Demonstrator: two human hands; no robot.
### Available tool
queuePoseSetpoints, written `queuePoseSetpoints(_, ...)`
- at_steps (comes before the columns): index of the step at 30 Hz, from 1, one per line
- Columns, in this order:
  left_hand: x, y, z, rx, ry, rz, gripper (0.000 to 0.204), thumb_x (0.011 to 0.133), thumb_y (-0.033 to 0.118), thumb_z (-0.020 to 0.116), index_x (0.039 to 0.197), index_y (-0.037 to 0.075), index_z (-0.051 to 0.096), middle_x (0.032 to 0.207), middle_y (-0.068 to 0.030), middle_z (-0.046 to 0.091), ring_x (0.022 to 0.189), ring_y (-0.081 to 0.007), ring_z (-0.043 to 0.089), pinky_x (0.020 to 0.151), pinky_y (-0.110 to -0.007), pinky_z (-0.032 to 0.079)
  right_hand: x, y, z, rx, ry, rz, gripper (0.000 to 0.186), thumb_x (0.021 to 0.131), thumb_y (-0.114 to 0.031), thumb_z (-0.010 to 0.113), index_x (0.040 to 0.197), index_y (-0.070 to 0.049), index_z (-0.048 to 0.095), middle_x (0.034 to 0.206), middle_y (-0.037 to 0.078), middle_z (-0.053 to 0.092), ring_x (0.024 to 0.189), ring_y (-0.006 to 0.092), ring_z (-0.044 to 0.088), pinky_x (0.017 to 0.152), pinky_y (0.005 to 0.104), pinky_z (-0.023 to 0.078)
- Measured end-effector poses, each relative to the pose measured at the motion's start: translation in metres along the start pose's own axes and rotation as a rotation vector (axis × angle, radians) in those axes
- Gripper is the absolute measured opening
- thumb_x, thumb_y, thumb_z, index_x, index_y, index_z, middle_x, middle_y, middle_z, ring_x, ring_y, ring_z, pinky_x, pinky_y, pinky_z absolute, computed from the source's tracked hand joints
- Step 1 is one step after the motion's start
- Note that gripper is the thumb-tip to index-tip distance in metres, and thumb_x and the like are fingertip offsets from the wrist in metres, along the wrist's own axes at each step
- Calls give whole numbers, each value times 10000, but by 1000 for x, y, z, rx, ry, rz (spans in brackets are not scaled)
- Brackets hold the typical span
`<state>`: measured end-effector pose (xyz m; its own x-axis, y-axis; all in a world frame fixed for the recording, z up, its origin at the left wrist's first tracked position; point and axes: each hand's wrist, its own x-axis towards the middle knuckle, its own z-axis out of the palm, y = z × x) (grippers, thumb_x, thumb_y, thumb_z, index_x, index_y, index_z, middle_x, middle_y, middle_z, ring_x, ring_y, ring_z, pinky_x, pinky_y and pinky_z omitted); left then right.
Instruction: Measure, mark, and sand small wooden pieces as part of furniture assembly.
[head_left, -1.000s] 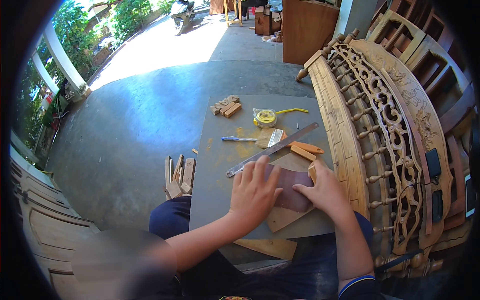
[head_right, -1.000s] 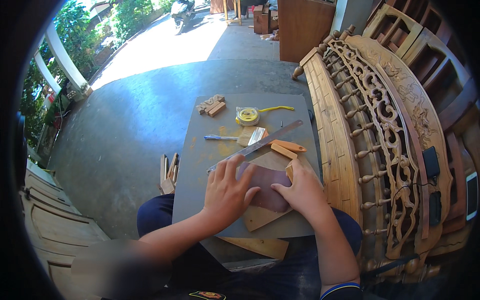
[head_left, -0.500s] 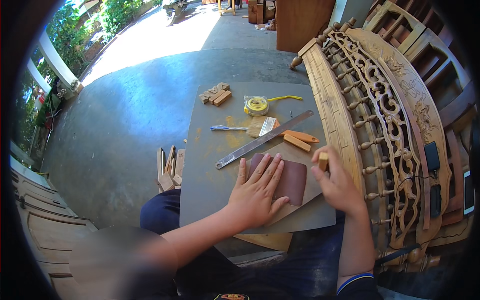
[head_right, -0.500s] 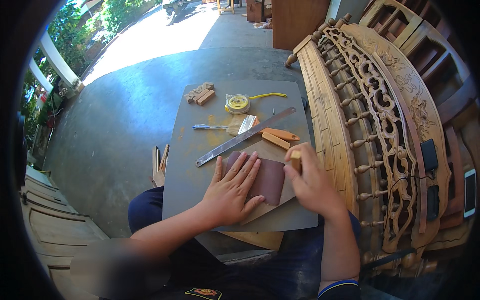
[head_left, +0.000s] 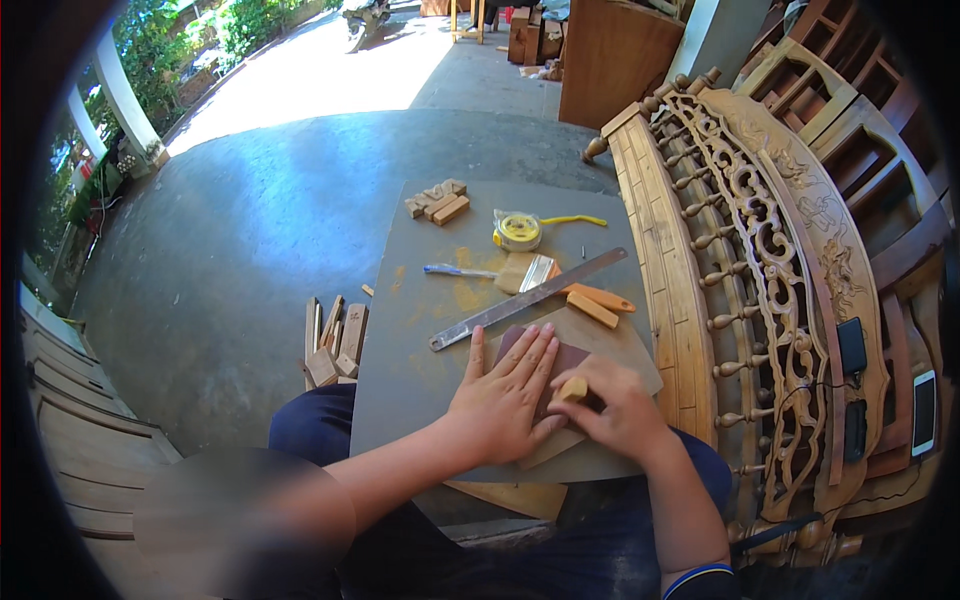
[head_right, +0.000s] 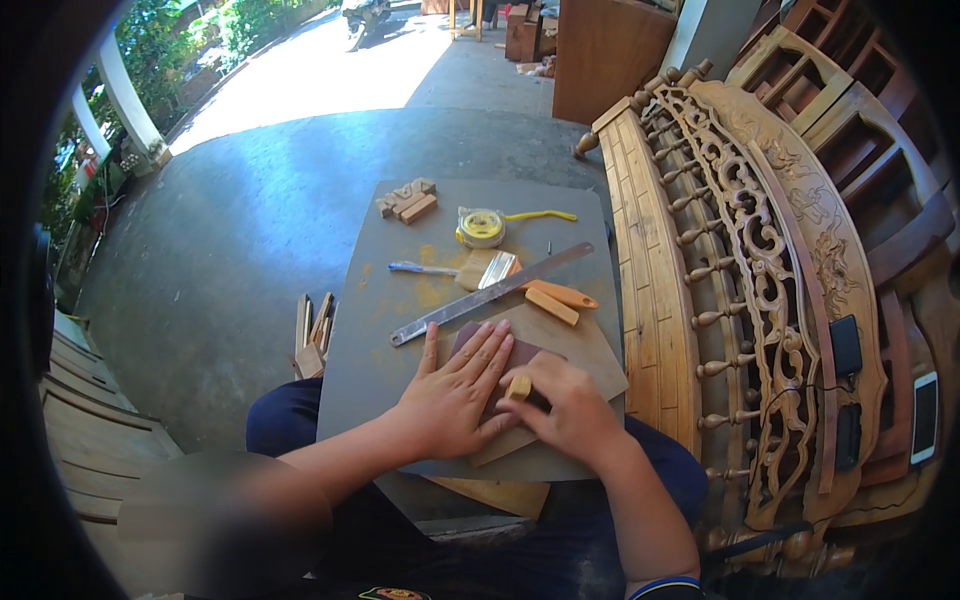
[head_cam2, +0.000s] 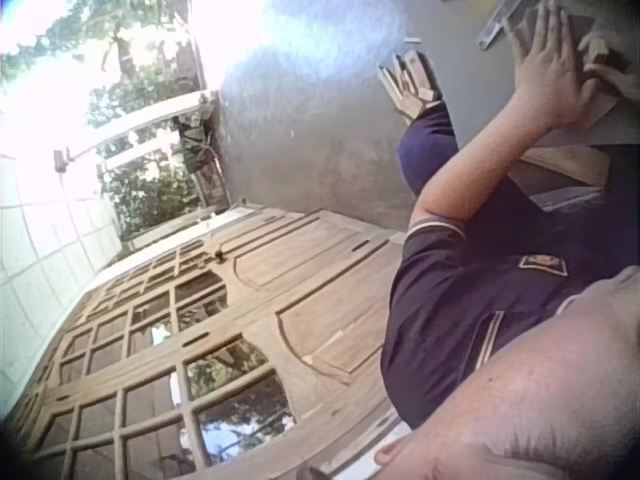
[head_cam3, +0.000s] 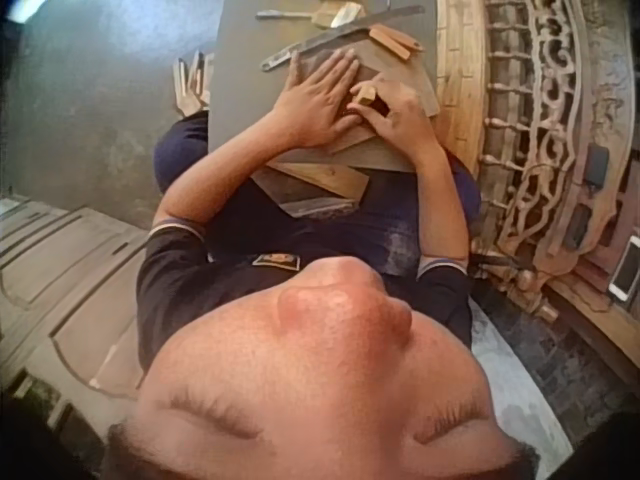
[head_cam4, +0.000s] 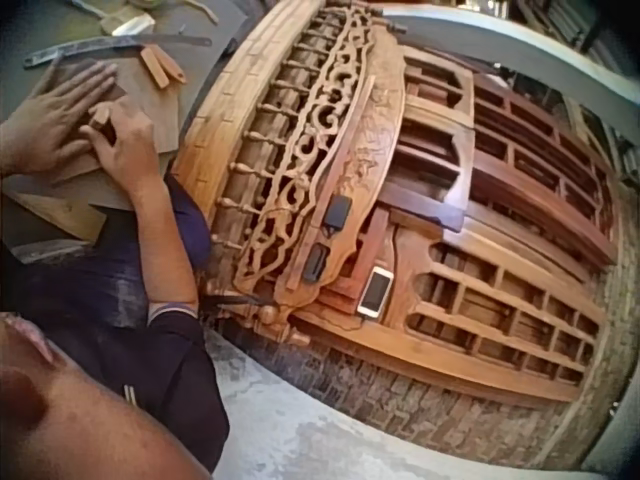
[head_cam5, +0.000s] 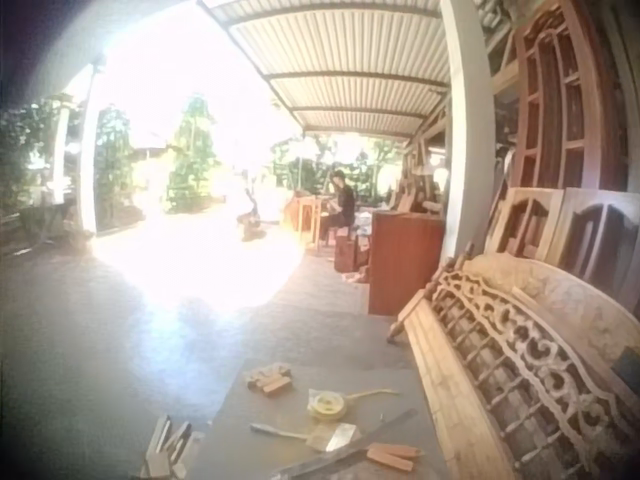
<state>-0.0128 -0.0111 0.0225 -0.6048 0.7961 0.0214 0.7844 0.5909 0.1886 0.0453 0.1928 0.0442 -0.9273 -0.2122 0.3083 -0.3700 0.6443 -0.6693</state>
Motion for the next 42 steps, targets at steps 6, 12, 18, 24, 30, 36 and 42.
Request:
queuePoseSetpoints(6,5,-11,-9,-49,-28,68,906,984,573,512,1629,8,219,1721,-132,188,1604,-256,133,1206,-709,-26,7,-6,2,-67,38,77,213,835,-115,798,1007,-58,685,944,145,641,956,370,651,805,437,536)
queuePoseSetpoints(12,10,-15,-9,-110,-14,74,891,986,571,504,1619,-2,249,1720,-119,200,1602,-237,144,1202,-730,5,22,9,-9,-134,125,97,207,821,-115,808,967,-54,674,949,153,656,913,378,657,807,447,531)
queuePoseSetpoints(18,7,-14,-9,-96,-14,76,900,1007,601,481,1640,30,193,1723,-116,184,1598,-255,150,1223,-692,-2,8,2,-3,-51,20,85,179,819,-92,797,952,-60,681,925,148,650,877,366,659,779,433,528)
queuePoseSetpoints(24,3,-13,-8,-82,-28,67,914,1006,617,473,1643,31,177,1722,-117,185,1598,-256,147,1223,-694,1,2,-9,-9,45,-77,130,165,805,-88,795,927,-67,685,891,123,651,845,338,662,730,419,521)
queuePoseSetpoints(30,4,-17,-4,-58,-19,79,913,1012,621,457,1643,27,170,1725,-112,175,1598,-257,149,1226,-689,2,2,-8,-11,-136,13,93,177,799,-82,799,936,-81,687,897,124,647,806,332,654,698,392,516)
queuePoseSetpoints(36,9,-15,-9,-65,2,76,925,1004,633,462,1641,26,176,1726,-110,173,1597,-259,150,1226,-690,6,9,0,-17,-225,107,153,186,796,-68,786,951,-82,683,888,133,646,837,345,659,744,416,517)
queuePoseSetpoints(42,10,-15,-8,-42,7,78,917,1004,631,461,1639,28,189,1724,-110,182,1597,-256,153,1224,-696,15,-1,11,-21,-39,-7,48,174,803,-58,791,927,-65,669,847,121,602,765,312,634,688,413,495)
